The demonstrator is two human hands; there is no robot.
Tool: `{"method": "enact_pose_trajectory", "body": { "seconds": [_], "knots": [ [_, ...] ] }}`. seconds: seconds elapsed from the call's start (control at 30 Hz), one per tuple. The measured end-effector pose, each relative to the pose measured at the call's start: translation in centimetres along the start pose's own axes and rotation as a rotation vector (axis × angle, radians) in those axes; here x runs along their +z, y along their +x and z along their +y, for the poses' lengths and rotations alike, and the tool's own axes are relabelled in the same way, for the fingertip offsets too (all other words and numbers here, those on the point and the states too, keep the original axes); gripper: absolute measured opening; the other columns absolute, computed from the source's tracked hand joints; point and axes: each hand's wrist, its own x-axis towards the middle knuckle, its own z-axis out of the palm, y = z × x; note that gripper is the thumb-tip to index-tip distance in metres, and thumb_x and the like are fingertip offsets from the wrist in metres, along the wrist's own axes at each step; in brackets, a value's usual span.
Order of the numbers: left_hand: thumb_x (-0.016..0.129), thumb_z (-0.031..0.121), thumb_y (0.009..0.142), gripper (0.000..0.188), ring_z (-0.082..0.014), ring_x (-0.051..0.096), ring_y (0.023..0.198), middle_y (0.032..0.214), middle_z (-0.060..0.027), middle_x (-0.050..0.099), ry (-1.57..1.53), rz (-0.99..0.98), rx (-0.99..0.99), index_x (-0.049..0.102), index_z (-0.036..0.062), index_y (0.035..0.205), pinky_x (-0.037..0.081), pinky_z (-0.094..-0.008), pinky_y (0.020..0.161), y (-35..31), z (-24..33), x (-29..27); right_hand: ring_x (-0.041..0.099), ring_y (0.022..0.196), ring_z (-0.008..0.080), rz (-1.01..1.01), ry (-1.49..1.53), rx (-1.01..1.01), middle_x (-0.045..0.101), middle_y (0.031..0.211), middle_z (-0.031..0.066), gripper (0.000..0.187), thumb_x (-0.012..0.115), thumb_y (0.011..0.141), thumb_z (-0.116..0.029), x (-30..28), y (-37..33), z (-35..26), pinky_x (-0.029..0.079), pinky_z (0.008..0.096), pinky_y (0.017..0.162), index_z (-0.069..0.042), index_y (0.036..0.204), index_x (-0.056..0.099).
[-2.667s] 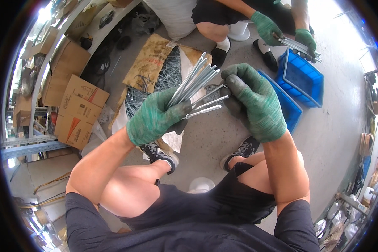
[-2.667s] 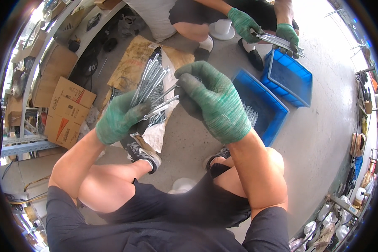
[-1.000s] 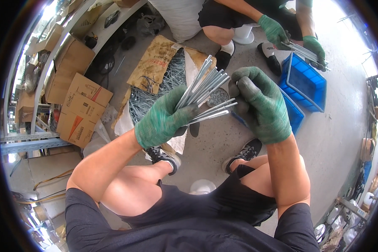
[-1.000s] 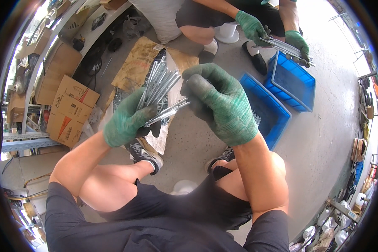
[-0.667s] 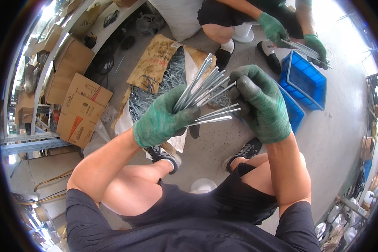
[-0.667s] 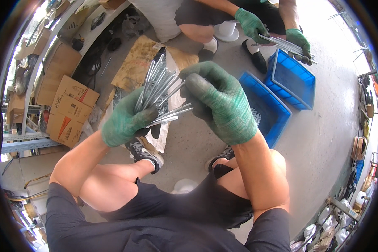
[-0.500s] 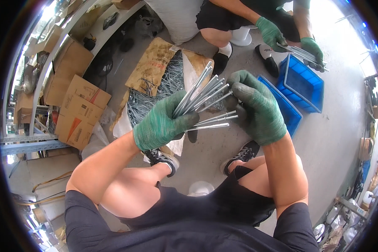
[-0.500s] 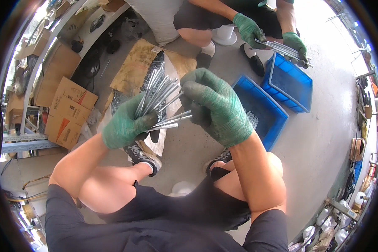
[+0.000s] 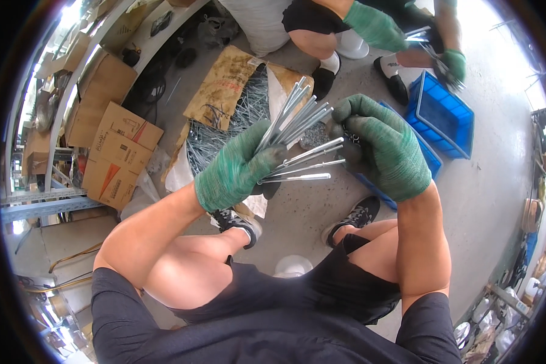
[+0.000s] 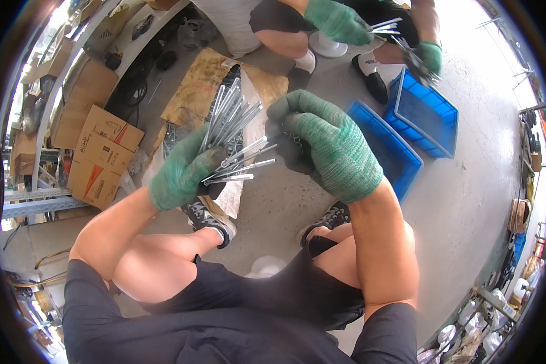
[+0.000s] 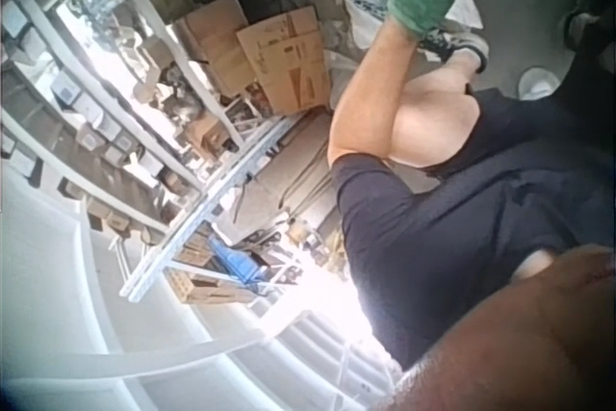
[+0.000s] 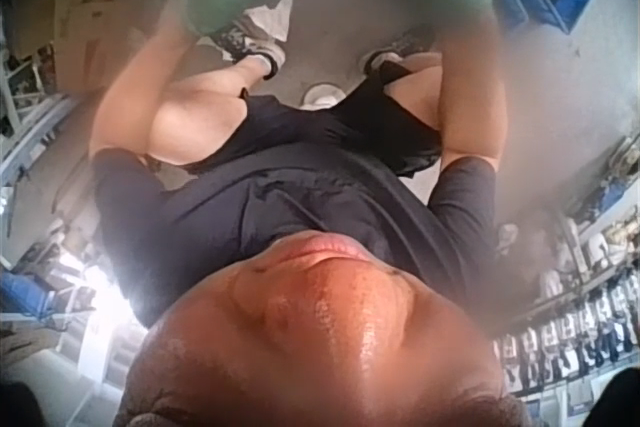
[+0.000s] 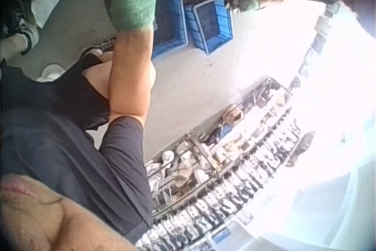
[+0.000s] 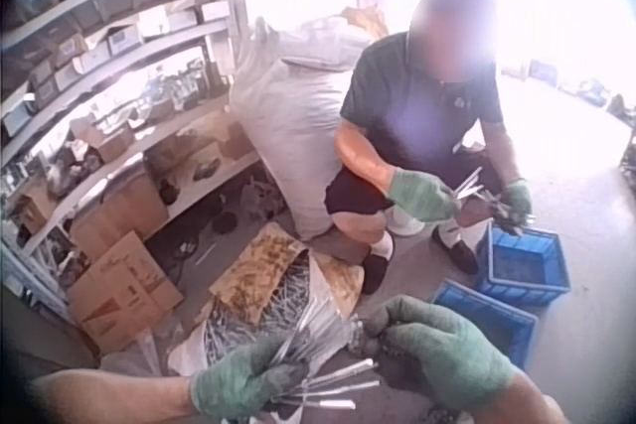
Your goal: The person picks up metal bolts from a bag and places them into blue plastic bins while sitting on the floor.
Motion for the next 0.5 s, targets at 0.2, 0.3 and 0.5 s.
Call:
{"method": "enact_pose_trajectory", "body": {
  "seconds": [0.2,0.3,0.5],
  "knots": [
    [0.06,0.035,0.103,0.036,-0.0079,0.056,0.079,0.091,-0.0011,0.06,-0.068,0.001,-0.053,0.058,0.0043,0.122,0.047,-0.0261,0.067,-0.2,0.53,-0.13,0.049,0.061,0.0043,-0.065,-0.135,-0.071,0.063,0.086,-0.0013,0.022,0.056,0.102,-0.018,-0.52,0.07,-0.24,0.039,0.0178,0.054,-0.004,0.118,0.064],
    [0.058,0.036,0.104,0.036,-0.0063,0.055,0.075,0.088,-0.0002,0.059,-0.059,-0.011,-0.036,0.058,0.0044,0.12,0.045,-0.0249,0.062,-0.2,0.39,-0.08,0.049,0.06,0.0042,-0.008,-0.105,-0.037,0.064,0.086,-0.0009,0.024,0.056,0.103,-0.018,-0.16,0.02,-0.31,0.039,0.0177,0.053,-0.003,0.12,0.063],
    [0.057,0.036,0.104,0.032,-0.0069,0.055,0.069,0.082,0.0017,0.057,-0.062,-0.05,-0.135,0.059,0.0049,0.113,0.045,-0.0258,0.059,-0.54,0.71,-0.23,0.052,0.062,0.0041,0.034,-0.174,0.02,0.065,0.084,-0.0003,0.026,0.058,0.103,-0.021,-0.26,0.17,-0.4,0.039,0.0182,0.054,-0.002,0.118,0.066]
  ]
}}
